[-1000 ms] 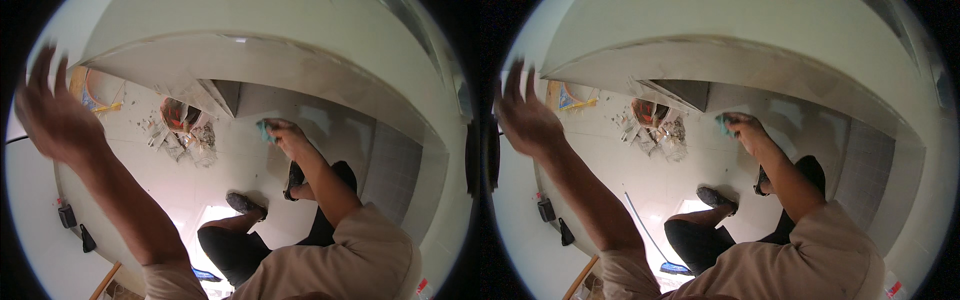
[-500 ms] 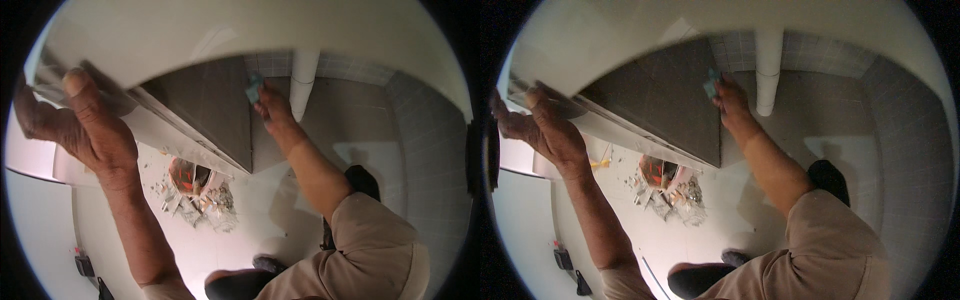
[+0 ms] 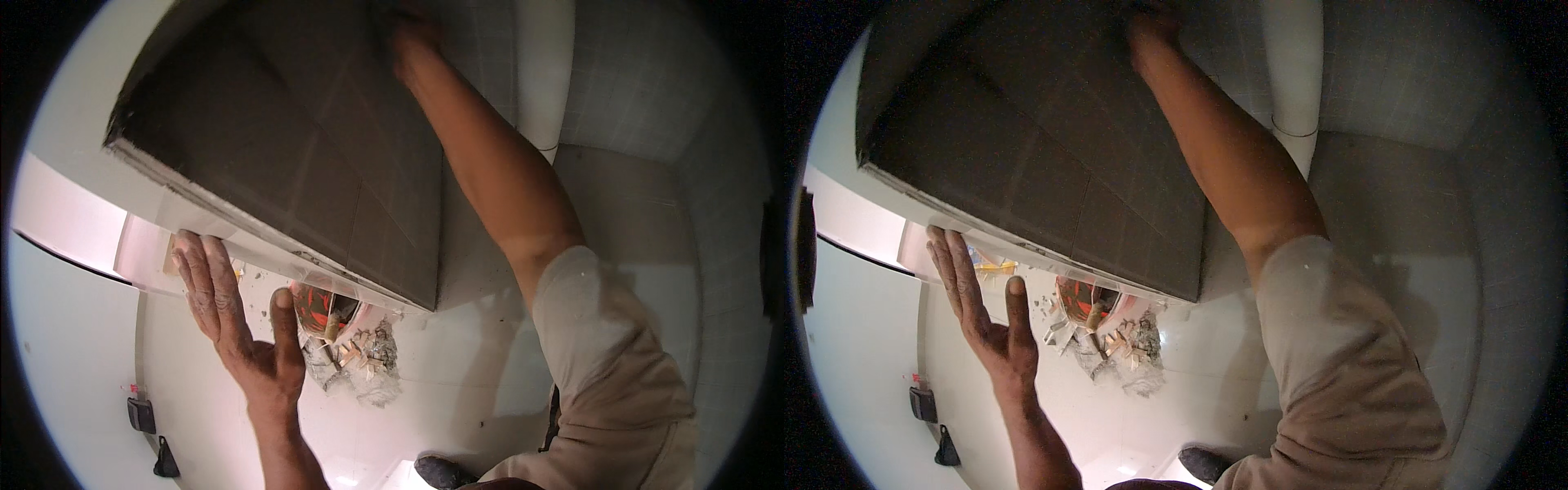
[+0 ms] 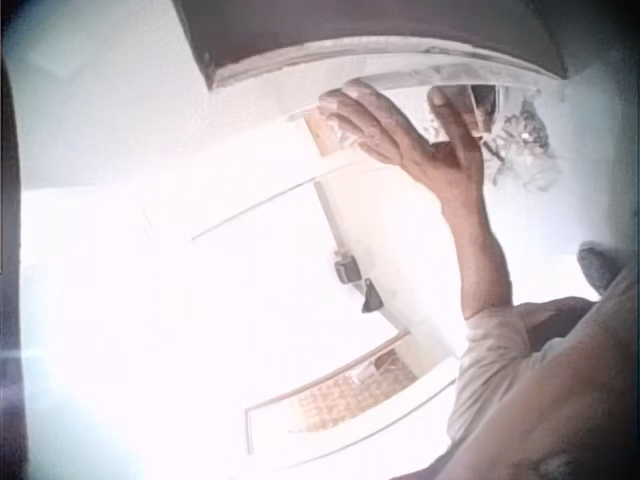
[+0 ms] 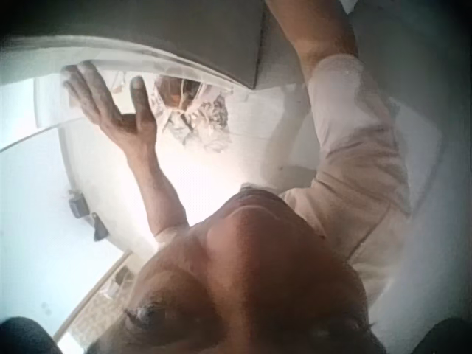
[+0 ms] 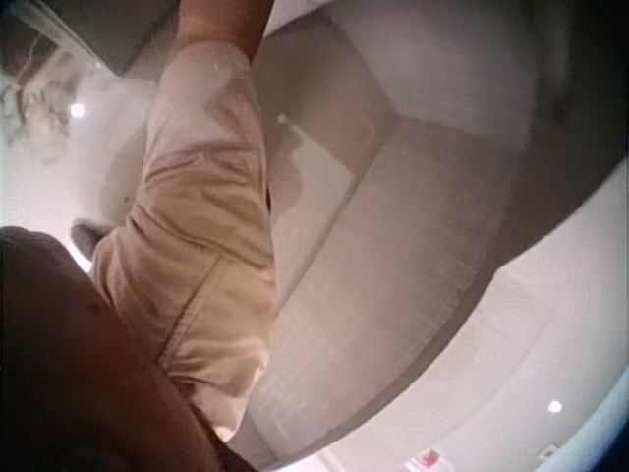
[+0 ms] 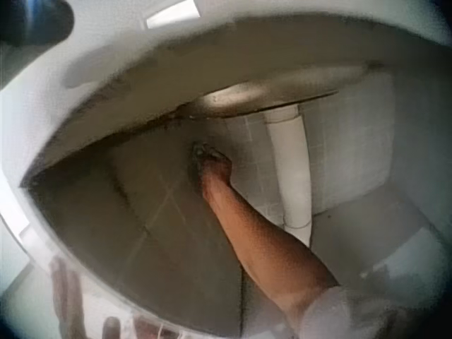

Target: The person cleans a stainless steel sink with a cloth and then wipes down the surrounding tiled walls and countertops.

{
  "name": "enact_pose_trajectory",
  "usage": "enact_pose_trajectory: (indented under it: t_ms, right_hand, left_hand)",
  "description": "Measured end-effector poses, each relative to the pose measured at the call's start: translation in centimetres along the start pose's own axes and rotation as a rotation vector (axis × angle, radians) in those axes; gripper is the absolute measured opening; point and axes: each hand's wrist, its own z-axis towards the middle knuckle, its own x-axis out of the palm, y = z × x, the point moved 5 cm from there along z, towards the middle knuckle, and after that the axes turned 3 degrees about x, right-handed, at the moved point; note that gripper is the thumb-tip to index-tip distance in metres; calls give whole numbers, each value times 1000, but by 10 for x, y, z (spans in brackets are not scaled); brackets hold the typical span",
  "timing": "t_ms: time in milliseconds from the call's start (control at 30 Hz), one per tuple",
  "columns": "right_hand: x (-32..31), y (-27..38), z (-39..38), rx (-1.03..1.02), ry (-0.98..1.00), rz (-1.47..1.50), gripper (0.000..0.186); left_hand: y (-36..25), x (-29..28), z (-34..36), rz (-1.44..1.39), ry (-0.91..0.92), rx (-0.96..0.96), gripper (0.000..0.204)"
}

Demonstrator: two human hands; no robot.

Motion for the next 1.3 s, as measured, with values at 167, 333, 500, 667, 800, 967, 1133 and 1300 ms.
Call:
enact_pose_trajectory:
  t_ms: [167,333,500,667,800,967,1133,1300]
  right_hand:
    - [45,33,-39,-148,119,-300,30]
    - [62,55,-12,49,26,-87,30]
    - [65,48,8,-268,65,-230,31]
    - [67,54,-13,-105,65,-217,30]
    - [71,58,-4,-232,120,-371,29]
    - [61,54,30,-274,-131,-343,24]
    - [71,55,-22,-143,80,-528,28]
    - [60,48,30,-213,-35,-221,33]
  left_hand:
    - [2,-33,-62,-135,474,-272,49]
    - [-34,-91,-168,-446,766,-654,49]
    - [-50,-105,-267,-563,787,-1001,44]
    - [-59,-111,-268,-322,932,-935,45]
    - [-59,-115,-264,-388,905,-1002,47]
    - [-68,-104,-263,-366,916,-963,46]
    - [-71,-113,-257,-346,922,-890,47]
    - [-75,-97,-253,-404,922,-835,46]
